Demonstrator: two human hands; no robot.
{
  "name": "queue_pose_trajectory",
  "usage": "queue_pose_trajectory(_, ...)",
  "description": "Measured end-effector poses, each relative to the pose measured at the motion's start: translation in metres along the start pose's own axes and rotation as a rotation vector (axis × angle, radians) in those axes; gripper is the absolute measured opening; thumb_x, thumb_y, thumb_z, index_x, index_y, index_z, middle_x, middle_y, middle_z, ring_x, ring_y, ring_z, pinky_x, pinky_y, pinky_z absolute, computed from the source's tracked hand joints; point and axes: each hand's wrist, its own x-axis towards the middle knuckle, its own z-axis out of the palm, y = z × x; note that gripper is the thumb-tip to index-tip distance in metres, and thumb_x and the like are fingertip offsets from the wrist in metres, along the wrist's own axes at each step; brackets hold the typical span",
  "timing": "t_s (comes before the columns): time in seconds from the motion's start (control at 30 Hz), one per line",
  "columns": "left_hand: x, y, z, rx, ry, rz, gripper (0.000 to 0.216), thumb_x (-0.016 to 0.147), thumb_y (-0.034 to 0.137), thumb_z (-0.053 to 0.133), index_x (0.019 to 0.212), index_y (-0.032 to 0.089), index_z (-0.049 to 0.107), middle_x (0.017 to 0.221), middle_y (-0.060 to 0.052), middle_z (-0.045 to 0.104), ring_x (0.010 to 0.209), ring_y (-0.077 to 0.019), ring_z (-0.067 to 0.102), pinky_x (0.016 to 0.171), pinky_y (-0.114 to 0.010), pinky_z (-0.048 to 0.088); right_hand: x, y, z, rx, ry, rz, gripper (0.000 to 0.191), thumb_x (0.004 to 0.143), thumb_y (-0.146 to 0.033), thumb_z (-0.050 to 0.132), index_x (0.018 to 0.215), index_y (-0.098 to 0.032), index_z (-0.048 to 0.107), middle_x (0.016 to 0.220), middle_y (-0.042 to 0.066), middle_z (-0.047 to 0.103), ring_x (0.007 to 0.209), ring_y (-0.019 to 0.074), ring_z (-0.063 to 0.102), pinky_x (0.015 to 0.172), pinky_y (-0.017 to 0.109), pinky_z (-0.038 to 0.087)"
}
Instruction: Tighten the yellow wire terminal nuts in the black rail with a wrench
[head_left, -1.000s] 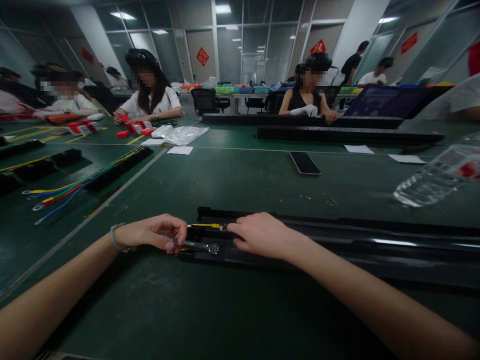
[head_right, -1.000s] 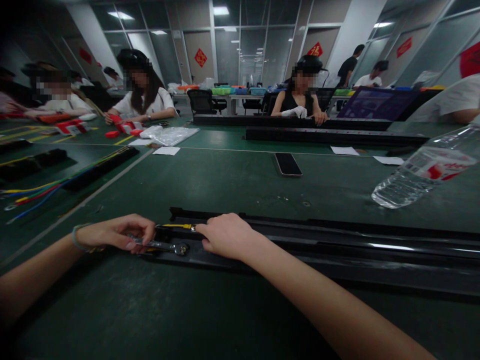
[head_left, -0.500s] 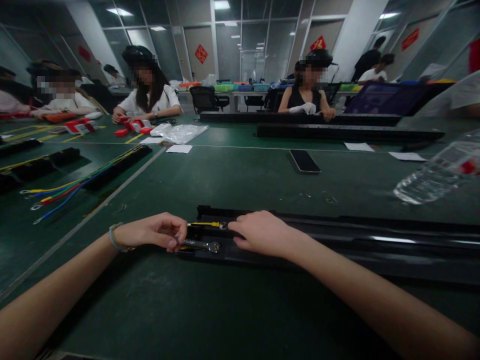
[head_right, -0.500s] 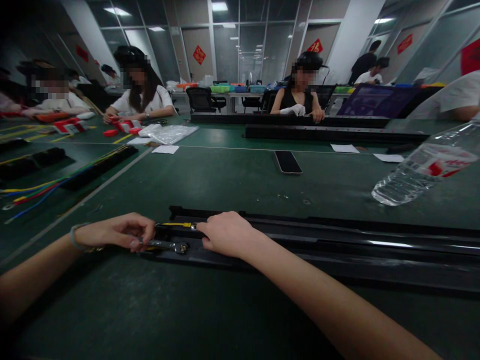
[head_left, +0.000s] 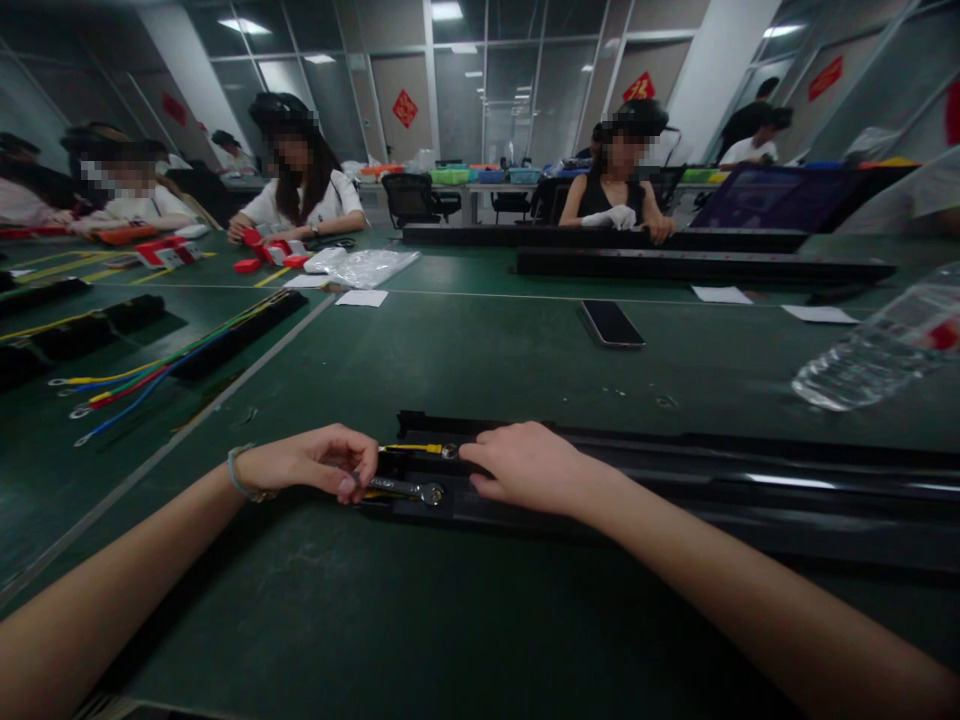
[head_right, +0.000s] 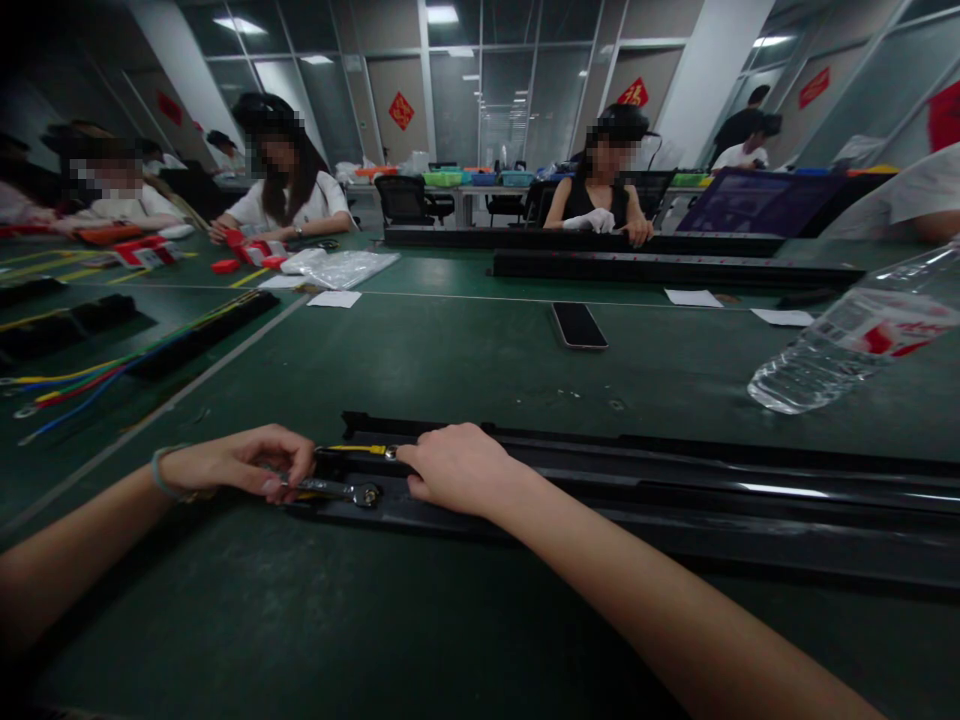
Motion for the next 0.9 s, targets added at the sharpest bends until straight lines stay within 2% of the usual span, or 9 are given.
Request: queue_pose_trajectory(0.9,-0.0006,0.001,-0.0005,0.006,-0.001,-0.02,0.012,0.073,0.023,0.06,0.077,0.012,0.055,0.069,-0.002,0.055,0.06,-0.0115,0.051,0.053,-0.02,0.04,-0.0004,0.0004,0.0005,0.01,0.016,-0.001,0.028,0.079,-0.032,0.04,0.099,-0.019,0.056,0.087,0.006,0.063,0.071,0.0173,0.058,0.058,0.029,0.046)
